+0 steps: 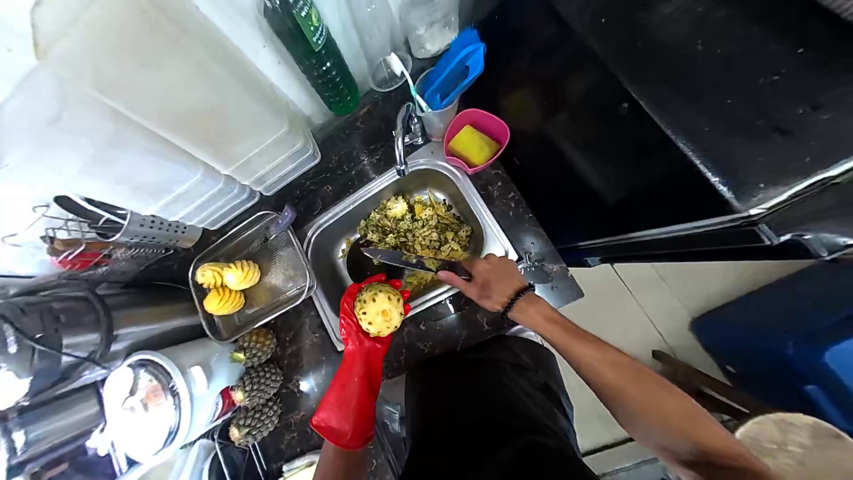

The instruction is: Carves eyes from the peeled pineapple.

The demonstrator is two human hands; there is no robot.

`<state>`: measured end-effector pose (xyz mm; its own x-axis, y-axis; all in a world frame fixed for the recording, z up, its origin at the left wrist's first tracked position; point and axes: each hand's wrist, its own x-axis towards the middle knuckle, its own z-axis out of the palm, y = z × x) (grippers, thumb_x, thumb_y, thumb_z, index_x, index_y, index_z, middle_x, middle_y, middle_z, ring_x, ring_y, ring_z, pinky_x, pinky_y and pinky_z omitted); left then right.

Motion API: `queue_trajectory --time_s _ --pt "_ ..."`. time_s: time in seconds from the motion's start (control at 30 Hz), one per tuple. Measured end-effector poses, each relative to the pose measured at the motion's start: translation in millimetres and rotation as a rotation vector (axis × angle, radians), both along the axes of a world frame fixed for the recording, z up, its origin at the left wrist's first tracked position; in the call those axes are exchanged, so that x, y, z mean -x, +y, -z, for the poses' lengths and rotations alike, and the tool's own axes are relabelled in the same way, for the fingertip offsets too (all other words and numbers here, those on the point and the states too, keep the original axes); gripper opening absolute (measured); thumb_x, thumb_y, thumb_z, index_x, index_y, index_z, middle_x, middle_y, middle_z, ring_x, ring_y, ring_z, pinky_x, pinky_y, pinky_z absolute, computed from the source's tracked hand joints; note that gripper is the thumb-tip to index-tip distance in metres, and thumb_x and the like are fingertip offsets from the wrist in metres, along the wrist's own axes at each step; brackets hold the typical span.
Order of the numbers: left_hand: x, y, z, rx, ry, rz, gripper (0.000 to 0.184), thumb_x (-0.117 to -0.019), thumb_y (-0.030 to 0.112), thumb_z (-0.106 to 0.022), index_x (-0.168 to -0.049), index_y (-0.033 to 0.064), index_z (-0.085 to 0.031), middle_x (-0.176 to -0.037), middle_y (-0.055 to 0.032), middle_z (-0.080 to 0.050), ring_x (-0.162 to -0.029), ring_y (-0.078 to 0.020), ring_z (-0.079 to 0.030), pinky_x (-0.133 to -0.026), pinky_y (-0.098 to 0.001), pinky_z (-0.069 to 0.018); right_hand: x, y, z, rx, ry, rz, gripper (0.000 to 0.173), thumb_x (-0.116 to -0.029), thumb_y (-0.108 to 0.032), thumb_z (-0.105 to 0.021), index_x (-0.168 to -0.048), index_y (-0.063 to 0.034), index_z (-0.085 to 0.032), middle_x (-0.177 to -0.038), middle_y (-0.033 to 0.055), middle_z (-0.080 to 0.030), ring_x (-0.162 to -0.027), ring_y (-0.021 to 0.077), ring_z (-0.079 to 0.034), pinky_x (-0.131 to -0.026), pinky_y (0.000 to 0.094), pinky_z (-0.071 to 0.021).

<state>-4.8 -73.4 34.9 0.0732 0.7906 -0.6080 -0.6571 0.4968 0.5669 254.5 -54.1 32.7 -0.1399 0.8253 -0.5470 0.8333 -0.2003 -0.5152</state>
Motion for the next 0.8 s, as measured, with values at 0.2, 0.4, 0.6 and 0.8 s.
queue_trajectory --time_s 0.2,0.4,0.6,0.8 --pt "-6.8 -13.4 8.6 0.055 0.076 -0.114 0.056 -0.1091 0.05 -0.021 -0.138 0.0147 -0.052 -0.121 -0.0132 -0.067 -0.107 -0.0273 -0.068 -0.087 -0.0499 -0.0582 50.1 -24.9 -32.2 -0.129 0.229 -0.12 0.087 -0.0922 -0.085 -0.033 -0.087 -0.0066 -0.071 -0.075 0.0128 -0.067 -0.08 0.0331 -0.069 -0.074 0.0584 -0.0531" --pt "4.5 -19.3 18.9 -0.013 0.172 -0.133 0.048 -0.1107 0.043 -0.027 -0.144 0.0151 -0.048 -0.132 -0.0119 -0.061 -0.119 -0.0254 -0.061 -0.096 -0.05 -0.0539 67.1 -33.4 -14.1 -0.144 0.009 -0.091 0.099 -0.0855 -0.093 -0.024 -0.089 -0.0061 -0.072 -0.08 0.0151 -0.071 -0.086 0.0356 -0.072 -0.076 0.0589 -0.0543" --pt "24.0 -5.1 33.2 -0.04 0.07 -0.21 0.05 -0.1101 0.045 -0.024 -0.144 0.0124 -0.043 -0.127 -0.0229 -0.059 -0.11 -0.0398 -0.063 -0.08 -0.0621 -0.0563 52.9 -34.7 24.0 0.155 -0.044 0.11 0.091 -0.0942 -0.083 -0.03 -0.098 -0.0038 -0.074 -0.094 0.0212 -0.072 -0.098 0.041 -0.07 -0.086 0.0638 -0.0521" --pt "44.4 38.6 12.3 -0.417 -0.544 -0.193 0.065 -0.0976 0.065 -0.042 -0.142 0.0184 -0.054 -0.139 -0.0143 -0.06 -0.13 -0.0348 -0.057 -0.103 -0.0608 -0.0489 27.7 -29.8 62.9 0.14 -0.098 0.24 0.083 -0.1005 -0.073 -0.033 -0.1 -0.0003 -0.074 -0.093 0.0233 -0.073 -0.095 0.0418 -0.07 -0.086 0.0638 -0.0522"
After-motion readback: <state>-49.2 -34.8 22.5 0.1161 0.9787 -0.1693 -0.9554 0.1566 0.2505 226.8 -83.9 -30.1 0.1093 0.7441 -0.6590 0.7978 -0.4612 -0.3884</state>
